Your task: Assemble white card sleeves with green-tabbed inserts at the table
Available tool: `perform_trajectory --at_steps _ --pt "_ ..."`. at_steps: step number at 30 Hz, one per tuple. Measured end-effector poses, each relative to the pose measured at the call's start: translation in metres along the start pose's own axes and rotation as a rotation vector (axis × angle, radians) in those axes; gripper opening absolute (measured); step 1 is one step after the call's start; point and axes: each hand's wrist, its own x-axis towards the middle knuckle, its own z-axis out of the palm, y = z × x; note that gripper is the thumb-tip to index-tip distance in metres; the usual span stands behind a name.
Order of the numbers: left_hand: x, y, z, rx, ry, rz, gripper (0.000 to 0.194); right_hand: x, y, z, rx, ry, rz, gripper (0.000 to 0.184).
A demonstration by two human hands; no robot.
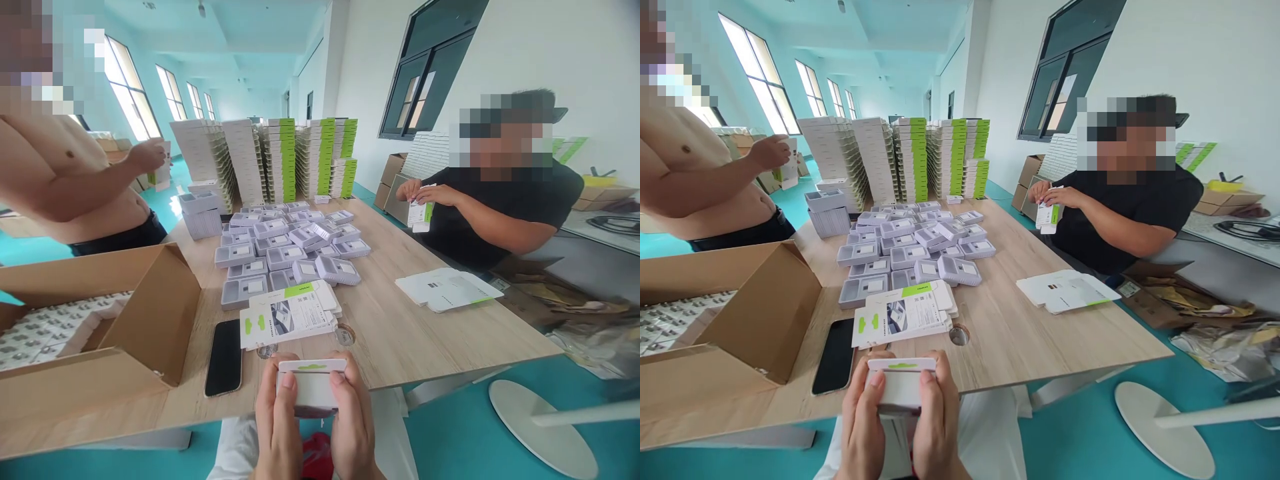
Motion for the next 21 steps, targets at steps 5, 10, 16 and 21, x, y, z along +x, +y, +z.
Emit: perform_trajectory --at_steps 5,10,16,21 --pt "0.009 0.005 -0.012 0.142 -0.216 -0.126 0.060 0.001 -0.009 0.001 0.163 -0.042 0.140 0.033" --pt "0.006 0.021 -0.006 0.059 -0.293 -0.083 0.062 0.003 -0.017 0.001 0.190 -0.019 0.132 0.034" --pt "-0.003 0.008 0.005 -0.003 0.034 0.223 0.030 0.003 -0.023 0.005 0.194 0.081 0.170 0.038" --pt "0.007 -0.004 -0.006 0.210 -0.009 0.457 0.036 -0.005 -0.017 0.013 0.255 0.152 0.247 0.035"
